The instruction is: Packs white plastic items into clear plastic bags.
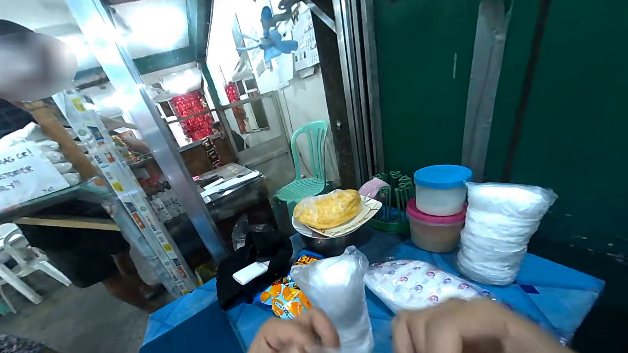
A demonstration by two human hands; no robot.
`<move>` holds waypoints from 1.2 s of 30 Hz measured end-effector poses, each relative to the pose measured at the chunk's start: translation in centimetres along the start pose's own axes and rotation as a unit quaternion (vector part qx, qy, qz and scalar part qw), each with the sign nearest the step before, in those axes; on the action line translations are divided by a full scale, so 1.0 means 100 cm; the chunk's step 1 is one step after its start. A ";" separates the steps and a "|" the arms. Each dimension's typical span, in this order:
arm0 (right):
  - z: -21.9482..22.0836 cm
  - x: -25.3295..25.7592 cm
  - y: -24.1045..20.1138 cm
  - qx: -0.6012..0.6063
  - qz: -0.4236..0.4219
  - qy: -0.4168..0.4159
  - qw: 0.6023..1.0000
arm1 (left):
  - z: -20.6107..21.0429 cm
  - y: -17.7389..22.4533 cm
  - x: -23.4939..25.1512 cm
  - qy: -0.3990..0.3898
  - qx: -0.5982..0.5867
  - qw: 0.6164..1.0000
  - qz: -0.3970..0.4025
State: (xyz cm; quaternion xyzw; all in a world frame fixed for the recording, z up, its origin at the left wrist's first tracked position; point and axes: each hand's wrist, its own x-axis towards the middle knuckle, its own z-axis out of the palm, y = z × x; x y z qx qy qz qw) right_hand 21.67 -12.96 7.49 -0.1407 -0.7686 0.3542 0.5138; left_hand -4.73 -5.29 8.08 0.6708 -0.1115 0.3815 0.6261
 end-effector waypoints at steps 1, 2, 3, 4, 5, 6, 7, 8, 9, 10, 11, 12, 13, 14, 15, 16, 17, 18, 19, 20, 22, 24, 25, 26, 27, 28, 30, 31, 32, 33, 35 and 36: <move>-0.011 0.011 -0.001 -0.002 0.021 0.034 0.999 | -0.005 0.000 0.002 0.036 -0.010 0.999 -0.019; -0.019 0.025 -0.001 -0.002 0.060 0.082 0.995 | -0.008 -0.001 0.005 0.090 -0.026 0.994 -0.047; -0.028 0.040 0.000 -0.004 0.109 0.123 0.986 | -0.012 -0.004 0.010 0.160 -0.051 0.982 -0.084; -0.035 0.054 0.004 -0.015 0.163 0.152 0.975 | -0.016 -0.009 0.015 0.219 -0.066 0.966 -0.117; -0.040 0.065 0.011 -0.021 0.219 0.167 0.961 | -0.021 -0.016 0.020 0.266 -0.073 0.950 -0.146; -0.044 0.071 0.021 -0.023 0.267 0.164 0.949 | -0.025 -0.024 0.022 0.300 -0.080 0.936 -0.169; -0.046 0.073 0.033 -0.026 0.306 0.149 0.940 | -0.027 -0.031 0.023 0.324 -0.086 0.924 -0.185; -0.046 0.073 0.043 -0.028 0.347 0.130 0.928 | -0.028 -0.038 0.022 0.334 -0.090 0.917 -0.198; -0.044 0.072 0.051 -0.024 0.387 0.116 0.914 | -0.030 -0.045 0.019 0.328 -0.107 0.917 -0.201; -0.041 0.071 0.058 -0.010 0.421 0.108 0.900 | -0.033 -0.050 0.015 0.318 -0.122 0.918 -0.204; -0.038 0.067 0.065 0.011 0.444 0.101 0.890 | -0.034 -0.053 0.012 0.310 -0.137 0.917 -0.208; -0.036 0.062 0.071 0.031 0.456 0.099 0.884 | -0.033 -0.055 0.009 0.306 -0.152 0.915 -0.213; -0.033 0.058 0.074 0.047 0.460 0.105 0.881 | -0.032 -0.057 0.007 0.308 -0.164 0.911 -0.220; -0.030 0.055 0.073 0.053 0.464 0.115 0.877 | -0.032 -0.059 0.003 0.312 -0.176 0.906 -0.226; -0.027 0.054 0.071 0.046 0.471 0.125 0.872 | -0.032 -0.064 -0.002 0.319 -0.189 0.899 -0.233; -0.025 0.052 0.070 0.030 0.480 0.129 0.867 | -0.033 -0.072 -0.009 0.326 -0.193 0.894 -0.239; -0.024 0.049 0.071 0.014 0.487 0.126 0.864 | -0.034 -0.080 -0.017 0.332 -0.182 0.892 -0.249; -0.025 0.042 0.078 0.006 0.491 0.119 0.863 | -0.036 -0.090 -0.027 0.335 -0.170 0.891 -0.257; -0.025 0.035 0.088 0.007 0.493 0.117 0.862 | -0.036 -0.098 -0.036 0.342 -0.157 0.888 -0.264; -0.025 0.029 0.096 0.009 0.491 0.121 0.863 | -0.037 -0.103 -0.043 0.348 -0.144 0.888 -0.265; -0.023 0.021 0.102 -0.014 0.467 0.150 0.872 | -0.036 -0.105 -0.048 0.365 -0.083 0.893 -0.250; -0.020 0.012 0.102 -0.095 0.397 0.188 0.893 | -0.033 -0.096 -0.044 0.393 0.052 0.887 -0.237; -0.018 0.007 0.103 -0.146 0.339 0.213 0.904 | -0.033 -0.089 -0.041 0.395 0.128 0.880 -0.230; -0.013 0.004 0.104 -0.181 0.278 0.247 0.911 | -0.035 -0.081 -0.038 0.384 0.193 0.876 -0.220; -0.005 0.003 0.104 -0.194 0.229 0.279 0.912 | -0.036 -0.073 -0.034 0.370 0.235 0.874 -0.209; 0.005 0.003 0.101 -0.194 0.197 0.295 0.915 | -0.035 -0.066 -0.029 0.355 0.257 0.877 -0.198; 0.030 0.001 0.098 -0.202 0.177 0.292 0.918 | -0.031 -0.061 -0.019 0.338 0.264 0.888 -0.169; 0.042 -0.002 0.100 -0.218 0.179 0.286 0.916 | -0.030 -0.064 -0.017 0.323 0.269 0.894 -0.158; 0.051 -0.005 0.106 -0.234 0.179 0.283 0.913 | -0.030 -0.069 -0.016 0.310 0.279 0.897 -0.148; 0.056 -0.010 0.117 -0.248 0.179 0.283 0.909 | -0.031 -0.074 -0.018 0.294 0.284 0.902 -0.142; 0.057 -0.019 0.138 -0.267 0.175 0.283 0.904 | -0.038 -0.089 -0.030 0.273 0.299 0.904 -0.137; 0.054 -0.025 0.144 -0.275 0.175 0.274 0.905 | -0.041 -0.096 -0.038 0.272 0.309 0.901 -0.139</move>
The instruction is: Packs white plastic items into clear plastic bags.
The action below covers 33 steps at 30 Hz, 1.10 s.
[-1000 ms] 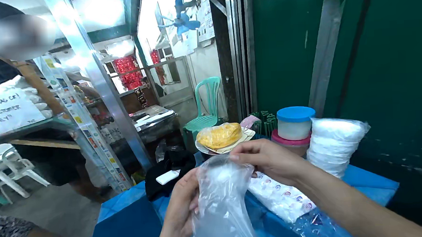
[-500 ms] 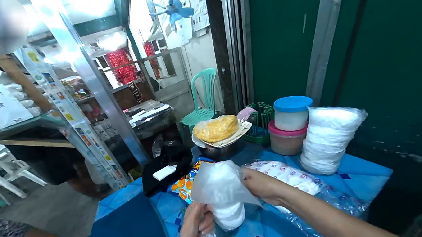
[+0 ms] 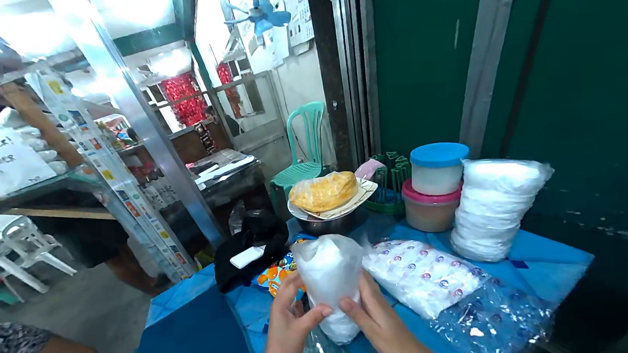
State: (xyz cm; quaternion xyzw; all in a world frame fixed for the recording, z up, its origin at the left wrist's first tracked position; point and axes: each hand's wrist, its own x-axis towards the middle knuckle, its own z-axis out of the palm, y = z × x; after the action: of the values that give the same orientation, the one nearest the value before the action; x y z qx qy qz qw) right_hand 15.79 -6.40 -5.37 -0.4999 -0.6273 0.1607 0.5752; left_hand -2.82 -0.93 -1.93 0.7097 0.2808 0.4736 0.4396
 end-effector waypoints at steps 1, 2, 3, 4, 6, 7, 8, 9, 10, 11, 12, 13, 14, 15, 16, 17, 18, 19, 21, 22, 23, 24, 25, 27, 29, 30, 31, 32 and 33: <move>-0.003 -0.002 0.006 -0.006 -0.001 -0.013 1.000 | -0.001 -0.007 -0.004 0.002 0.011 1.000 -0.003; -0.007 -0.002 0.010 -0.006 0.000 -0.030 1.000 | -0.003 -0.011 -0.006 0.002 0.023 1.000 -0.007; -0.014 0.000 0.011 -0.002 0.006 -0.048 0.999 | -0.005 -0.011 -0.004 -0.002 0.035 0.999 -0.009; -0.021 0.003 0.011 0.006 0.012 -0.064 0.998 | -0.008 -0.006 -0.001 -0.012 0.048 0.999 -0.009; -0.033 0.013 0.004 0.037 0.012 -0.069 0.997 | -0.016 0.009 0.009 -0.031 0.050 0.998 0.002; -0.036 0.018 -0.001 0.059 0.010 -0.058 0.997 | -0.017 0.018 0.015 -0.019 0.035 0.999 0.014; -0.037 0.023 -0.007 0.076 0.008 -0.045 0.996 | -0.014 0.025 0.020 0.008 0.006 0.999 0.031; -0.037 0.026 -0.012 0.087 0.009 -0.033 0.996 | -0.011 0.031 0.025 0.029 -0.029 0.998 0.044; -0.035 0.029 -0.018 0.090 0.018 -0.025 0.995 | -0.009 0.037 0.029 0.041 -0.053 0.996 0.054; -0.033 0.029 -0.021 0.089 0.030 -0.024 0.995 | -0.007 0.039 0.030 0.046 -0.056 0.995 0.067; -0.030 0.027 -0.020 0.084 0.043 -0.028 0.995 | -0.005 0.038 0.030 0.046 -0.050 0.995 0.077; -0.028 0.025 -0.017 0.077 0.053 -0.034 0.995 | -0.002 0.034 0.030 0.047 -0.052 0.994 0.080; -0.026 0.022 -0.011 0.072 0.058 -0.039 0.995 | -0.001 0.028 0.028 0.046 -0.057 0.994 0.077; -0.025 0.019 -0.005 0.071 0.059 -0.043 0.995 | -0.001 0.022 0.025 0.044 -0.065 0.994 0.071; -0.025 0.017 -0.001 0.070 0.060 -0.048 0.995 | -0.001 0.016 0.021 0.043 -0.074 0.994 0.066; -0.025 0.016 0.001 0.071 0.058 -0.051 0.994 | 0.000 0.011 0.018 0.042 -0.087 0.993 0.064; -0.025 0.015 0.002 0.077 0.053 -0.054 0.994 | 0.000 0.008 0.015 0.041 -0.098 0.992 0.061; -0.025 0.014 0.002 0.080 0.049 -0.056 0.994 | 0.001 0.007 0.013 0.040 -0.108 0.992 0.057; -0.023 0.012 0.004 0.087 0.049 -0.054 0.994 | 0.003 0.007 0.009 0.044 -0.122 0.990 0.050; -0.022 0.011 0.005 0.090 0.049 -0.051 0.993 | 0.003 0.007 0.008 0.048 -0.119 0.991 0.048; -0.022 0.011 0.006 0.092 0.047 -0.052 0.993 | 0.002 0.007 0.007 0.055 -0.110 0.991 0.047; -0.023 0.010 0.006 0.094 0.046 -0.052 0.993 | 0.001 0.008 0.006 0.059 -0.095 0.992 0.050; -0.026 0.009 0.007 0.100 0.043 -0.051 0.993 | -0.002 0.010 0.006 0.062 -0.086 0.993 0.051; -0.034 0.005 0.002 0.121 0.052 -0.043 0.990 | -0.007 0.021 0.000 0.074 -0.106 0.989 0.070; -0.041 -0.001 -0.012 0.135 0.028 0.006 0.990 | -0.012 0.037 -0.003 0.072 -0.186 0.973 0.117; -0.043 -0.002 -0.019 0.128 -0.015 0.047 0.991 | -0.014 0.047 -0.004 0.056 -0.232 0.961 0.140; -0.044 -0.002 -0.027 0.113 -0.068 0.089 0.987 | -0.015 0.056 -0.006 0.031 -0.286 0.945 0.158; -0.044 -0.002 -0.036 0.091 -0.122 0.119 0.981 | -0.015 0.064 -0.008 -0.002 -0.340 0.924 0.173; -0.044 -0.003 -0.049 0.064 -0.168 0.130 0.975 | -0.014 0.068 -0.010 -0.037 -0.380 0.905 0.188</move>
State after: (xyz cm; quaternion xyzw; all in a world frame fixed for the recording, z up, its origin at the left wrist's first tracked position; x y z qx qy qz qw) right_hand 17.46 -10.43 -0.46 -0.3664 -0.6108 0.0355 0.7010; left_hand -4.61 -4.36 3.90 0.5451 -0.0756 0.5918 0.5890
